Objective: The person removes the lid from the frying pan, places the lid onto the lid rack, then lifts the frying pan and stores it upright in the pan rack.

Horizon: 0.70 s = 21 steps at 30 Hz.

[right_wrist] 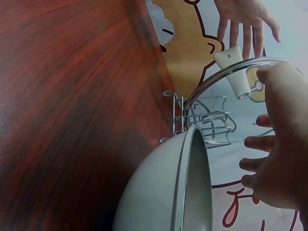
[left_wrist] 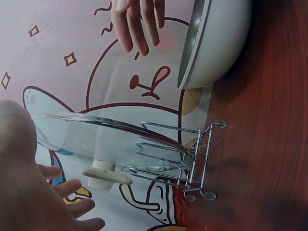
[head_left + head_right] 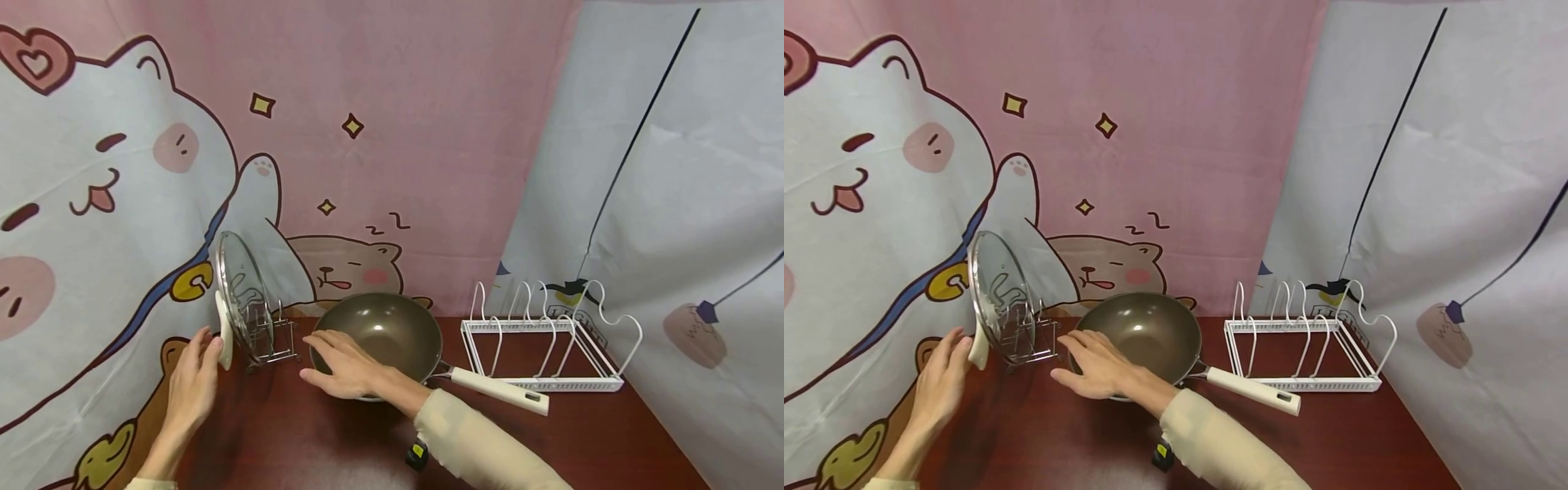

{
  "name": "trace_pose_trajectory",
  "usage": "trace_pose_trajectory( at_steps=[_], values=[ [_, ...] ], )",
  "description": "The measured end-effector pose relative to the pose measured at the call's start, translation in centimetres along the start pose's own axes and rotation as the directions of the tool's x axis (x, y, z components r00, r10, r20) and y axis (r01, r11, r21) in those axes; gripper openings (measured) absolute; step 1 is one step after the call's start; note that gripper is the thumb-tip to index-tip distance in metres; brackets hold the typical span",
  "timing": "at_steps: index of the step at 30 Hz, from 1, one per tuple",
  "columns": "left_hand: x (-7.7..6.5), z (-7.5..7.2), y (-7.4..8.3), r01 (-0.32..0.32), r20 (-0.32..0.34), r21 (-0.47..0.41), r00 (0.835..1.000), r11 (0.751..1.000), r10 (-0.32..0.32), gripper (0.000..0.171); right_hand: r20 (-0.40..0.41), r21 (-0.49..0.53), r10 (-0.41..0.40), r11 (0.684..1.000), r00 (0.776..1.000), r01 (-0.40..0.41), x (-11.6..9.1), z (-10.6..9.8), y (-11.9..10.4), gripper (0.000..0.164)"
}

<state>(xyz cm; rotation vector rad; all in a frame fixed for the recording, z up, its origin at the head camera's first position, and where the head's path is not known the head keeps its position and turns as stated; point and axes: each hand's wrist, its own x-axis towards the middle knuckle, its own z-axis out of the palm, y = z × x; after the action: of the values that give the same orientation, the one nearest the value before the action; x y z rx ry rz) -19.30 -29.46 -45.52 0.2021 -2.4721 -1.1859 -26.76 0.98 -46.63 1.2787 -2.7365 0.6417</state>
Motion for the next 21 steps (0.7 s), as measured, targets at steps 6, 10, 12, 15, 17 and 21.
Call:
trace_pose_trajectory(
  at_steps=[6, 10, 12, 15, 17, 21],
  values=[
    [-0.3, 0.3, 0.2, -0.045, -0.024, 0.008, 0.999, 0.999, 0.045, 0.066, -0.006, -0.039, -0.029, 0.999, 1.0, 0.029, -1.4, -0.2, 0.4, 0.073],
    [-0.3, 0.5, 0.1, -0.063, -0.03, 0.007, 0.998, 0.998, 0.064, 0.064, -0.005, -0.075, -0.021, 0.997, 1.0, 0.021, -2.6, -0.4, 0.6, 0.073],
    [-0.4, 0.5, 0.1, -0.063, -0.03, 0.009, 0.998, 0.998, 0.063, 0.064, -0.004, -0.092, -0.018, 0.996, 1.0, 0.018, -3.3, -0.6, 0.6, 0.073],
    [-0.5, 0.6, 0.1, -0.055, -0.03, 0.019, 0.998, 0.998, 0.056, 0.064, -0.005, -0.131, -0.021, 0.991, 1.0, 0.02, -4.5, -0.7, 0.7, 0.073],
    [-0.7, 0.7, 0.1, -0.053, -0.034, 0.028, 0.998, 0.998, 0.054, 0.064, -0.01, -0.152, -0.024, 0.988, 1.0, 0.022, -5.3, -0.7, 0.9, 0.073],
    [-0.8, 0.8, 0.2, -0.071, -0.049, 0.037, 0.996, 0.997, 0.072, 0.064, -0.022, -0.181, -0.026, 0.983, 0.999, 0.021, -6.7, -0.7, 1.2, 0.073]
  ],
)
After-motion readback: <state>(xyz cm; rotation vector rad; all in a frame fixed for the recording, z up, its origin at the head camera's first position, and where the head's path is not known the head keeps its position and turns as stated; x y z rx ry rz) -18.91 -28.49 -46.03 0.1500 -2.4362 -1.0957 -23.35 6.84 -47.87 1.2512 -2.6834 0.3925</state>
